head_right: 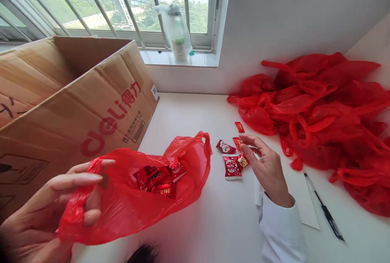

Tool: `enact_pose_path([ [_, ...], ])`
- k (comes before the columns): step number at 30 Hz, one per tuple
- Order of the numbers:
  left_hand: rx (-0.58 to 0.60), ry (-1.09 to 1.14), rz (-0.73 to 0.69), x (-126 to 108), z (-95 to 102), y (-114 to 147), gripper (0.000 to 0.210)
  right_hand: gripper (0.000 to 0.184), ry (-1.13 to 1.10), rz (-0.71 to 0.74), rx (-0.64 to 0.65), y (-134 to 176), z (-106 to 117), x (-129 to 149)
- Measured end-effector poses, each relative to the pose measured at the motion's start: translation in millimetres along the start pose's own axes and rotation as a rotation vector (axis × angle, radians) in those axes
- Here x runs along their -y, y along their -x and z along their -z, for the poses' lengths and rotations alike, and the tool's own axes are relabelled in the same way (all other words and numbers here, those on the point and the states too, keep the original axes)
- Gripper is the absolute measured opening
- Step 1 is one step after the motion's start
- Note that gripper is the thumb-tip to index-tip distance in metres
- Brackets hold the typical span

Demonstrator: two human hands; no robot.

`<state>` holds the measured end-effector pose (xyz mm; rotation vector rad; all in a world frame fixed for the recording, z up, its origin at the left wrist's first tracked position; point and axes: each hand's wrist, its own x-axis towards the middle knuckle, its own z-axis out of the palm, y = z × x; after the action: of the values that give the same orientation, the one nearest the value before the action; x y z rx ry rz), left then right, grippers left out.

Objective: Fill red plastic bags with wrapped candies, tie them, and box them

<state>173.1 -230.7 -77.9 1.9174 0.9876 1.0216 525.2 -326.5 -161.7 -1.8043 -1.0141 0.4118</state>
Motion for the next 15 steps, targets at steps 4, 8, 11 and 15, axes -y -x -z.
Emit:
enact_pose_path([
  [4,0.103,0.145,0.005,-12,-4.7,-17,0.027,0.074,-0.164,0.153,0.338,2,-20,58],
  [8,0.113,0.39,0.04,-38,-16.2,-46,0.023,0.032,-0.009,0.275,0.253,-4,-49,103],
  [11,0.138,0.412,-0.048,-65,-19.2,-61,0.023,0.016,-0.155,0.255,-0.01,-9,-50,115],
  [15,0.199,0.228,-0.083,-62,-3.8,-53,0.024,0.019,-0.355,0.18,-0.143,-12,-25,105],
])
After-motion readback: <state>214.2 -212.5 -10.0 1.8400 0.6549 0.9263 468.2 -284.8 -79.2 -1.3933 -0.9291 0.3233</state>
